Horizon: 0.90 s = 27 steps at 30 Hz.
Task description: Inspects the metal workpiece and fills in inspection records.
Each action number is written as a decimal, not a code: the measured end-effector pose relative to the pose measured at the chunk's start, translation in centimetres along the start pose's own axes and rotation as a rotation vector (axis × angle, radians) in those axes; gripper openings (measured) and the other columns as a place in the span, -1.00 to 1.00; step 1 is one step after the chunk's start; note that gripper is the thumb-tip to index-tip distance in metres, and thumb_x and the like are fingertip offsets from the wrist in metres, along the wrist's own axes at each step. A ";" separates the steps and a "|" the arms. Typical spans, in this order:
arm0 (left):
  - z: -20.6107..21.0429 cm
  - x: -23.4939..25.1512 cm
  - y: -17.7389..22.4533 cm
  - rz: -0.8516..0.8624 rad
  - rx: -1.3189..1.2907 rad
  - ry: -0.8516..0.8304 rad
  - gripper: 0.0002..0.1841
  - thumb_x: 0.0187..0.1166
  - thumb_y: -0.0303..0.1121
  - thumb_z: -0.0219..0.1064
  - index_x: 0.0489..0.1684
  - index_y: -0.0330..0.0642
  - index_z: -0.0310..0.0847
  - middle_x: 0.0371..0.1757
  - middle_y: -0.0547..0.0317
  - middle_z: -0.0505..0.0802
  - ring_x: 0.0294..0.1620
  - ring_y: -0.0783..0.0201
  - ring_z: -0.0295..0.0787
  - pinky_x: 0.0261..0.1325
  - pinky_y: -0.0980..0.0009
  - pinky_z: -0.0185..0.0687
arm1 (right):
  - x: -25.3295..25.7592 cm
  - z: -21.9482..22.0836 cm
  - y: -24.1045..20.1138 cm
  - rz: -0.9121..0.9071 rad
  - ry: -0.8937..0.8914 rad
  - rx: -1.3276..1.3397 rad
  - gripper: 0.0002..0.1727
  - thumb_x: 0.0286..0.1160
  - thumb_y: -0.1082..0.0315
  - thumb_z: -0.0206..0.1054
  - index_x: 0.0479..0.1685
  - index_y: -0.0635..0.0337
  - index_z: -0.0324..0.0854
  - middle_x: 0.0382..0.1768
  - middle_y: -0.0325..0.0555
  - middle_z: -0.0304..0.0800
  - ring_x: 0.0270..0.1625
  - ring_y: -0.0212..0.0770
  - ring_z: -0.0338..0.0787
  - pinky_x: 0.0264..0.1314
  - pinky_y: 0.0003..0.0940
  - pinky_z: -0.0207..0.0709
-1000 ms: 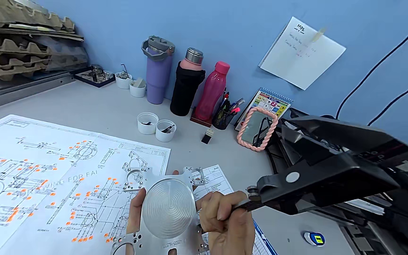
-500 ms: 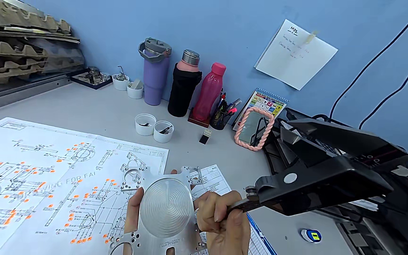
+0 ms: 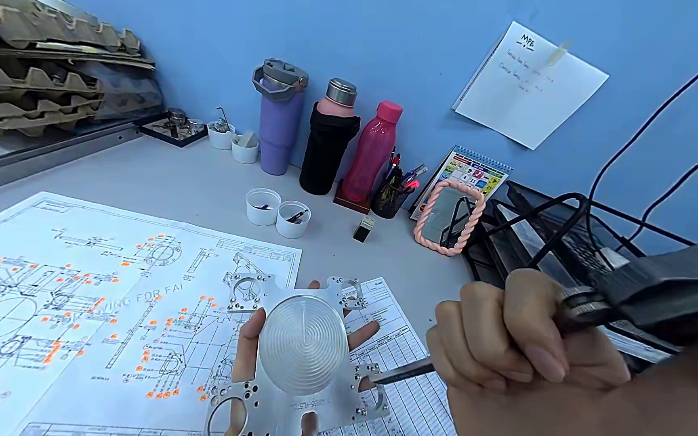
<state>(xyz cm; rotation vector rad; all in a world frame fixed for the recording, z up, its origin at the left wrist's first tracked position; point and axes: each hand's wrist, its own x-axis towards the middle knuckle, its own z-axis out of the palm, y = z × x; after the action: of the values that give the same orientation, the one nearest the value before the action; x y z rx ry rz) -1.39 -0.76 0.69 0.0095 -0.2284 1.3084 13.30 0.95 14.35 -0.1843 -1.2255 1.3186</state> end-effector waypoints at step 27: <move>-0.2 -0.4 -0.4 0.179 0.117 -0.003 -0.48 0.74 0.09 0.10 0.17 -0.18 0.74 0.17 -0.19 0.87 0.28 -0.02 0.84 0.31 -0.01 0.77 | -1.4 -0.2 2.9 -0.067 0.046 -0.190 -0.32 0.51 -0.43 0.10 -0.27 0.02 0.76 -0.65 -0.54 0.56 -0.64 -0.73 0.45 -0.60 -0.81 0.29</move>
<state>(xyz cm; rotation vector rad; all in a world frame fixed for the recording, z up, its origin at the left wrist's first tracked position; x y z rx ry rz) -1.11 -1.22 0.43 0.0921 -0.1583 1.4986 11.97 0.86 11.41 -0.3049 -1.3064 1.1343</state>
